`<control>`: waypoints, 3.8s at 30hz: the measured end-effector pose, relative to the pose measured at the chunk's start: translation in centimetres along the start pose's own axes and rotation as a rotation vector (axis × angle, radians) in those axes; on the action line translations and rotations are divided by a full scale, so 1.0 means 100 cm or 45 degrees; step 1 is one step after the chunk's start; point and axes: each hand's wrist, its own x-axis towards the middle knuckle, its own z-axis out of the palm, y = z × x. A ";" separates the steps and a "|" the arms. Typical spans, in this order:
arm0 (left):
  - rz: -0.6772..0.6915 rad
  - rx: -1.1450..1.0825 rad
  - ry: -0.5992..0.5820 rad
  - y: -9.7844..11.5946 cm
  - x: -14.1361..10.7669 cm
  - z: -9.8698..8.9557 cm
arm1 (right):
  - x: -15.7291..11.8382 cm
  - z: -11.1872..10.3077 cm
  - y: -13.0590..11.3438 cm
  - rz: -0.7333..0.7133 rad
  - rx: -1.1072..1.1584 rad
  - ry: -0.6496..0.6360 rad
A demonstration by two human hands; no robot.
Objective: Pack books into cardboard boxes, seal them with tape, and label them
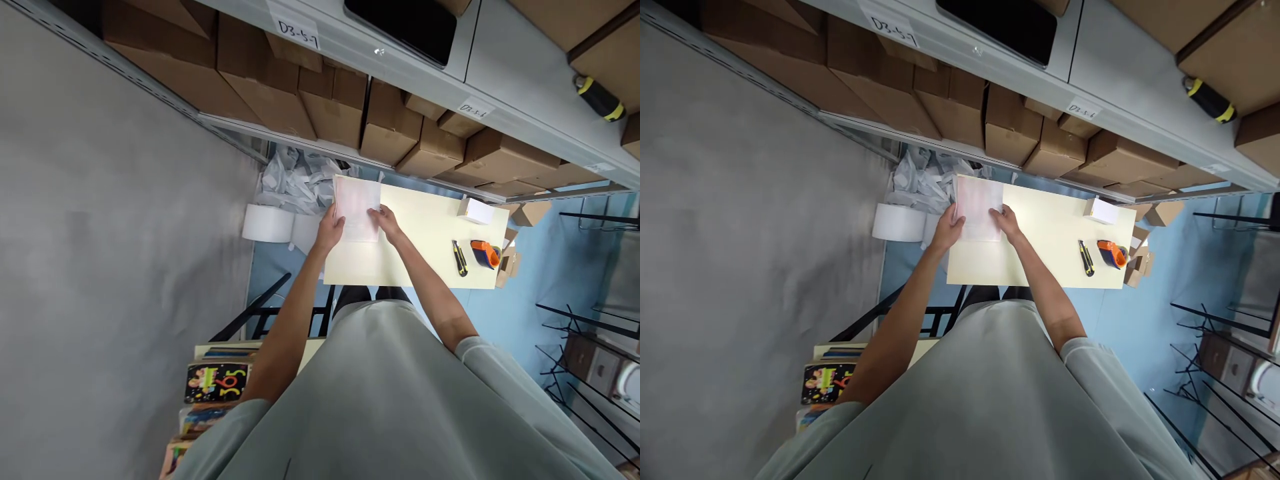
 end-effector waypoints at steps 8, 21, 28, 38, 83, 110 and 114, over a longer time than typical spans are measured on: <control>-0.074 -0.159 0.042 0.012 -0.027 -0.006 | -0.024 -0.027 0.007 -0.012 -0.069 0.037; 0.044 -0.264 0.236 0.114 -0.209 0.012 | -0.168 -0.079 -0.035 -0.289 -0.026 -0.427; 0.111 -0.368 0.628 0.122 -0.314 0.031 | -0.231 -0.091 -0.017 -0.319 -0.054 -0.816; 0.042 -0.447 0.941 0.104 -0.467 0.044 | -0.309 -0.054 0.028 -0.311 -0.290 -1.194; -0.811 -0.438 2.756 -0.299 -1.073 -0.035 | -0.726 0.259 0.445 -0.520 -1.285 -1.786; 0.262 -0.422 1.101 -0.033 -0.674 -0.096 | -0.550 -0.054 0.206 -0.612 -0.052 -0.487; 0.427 -0.131 0.911 0.038 -0.602 -0.050 | -0.490 -0.117 0.208 -0.482 0.068 -0.287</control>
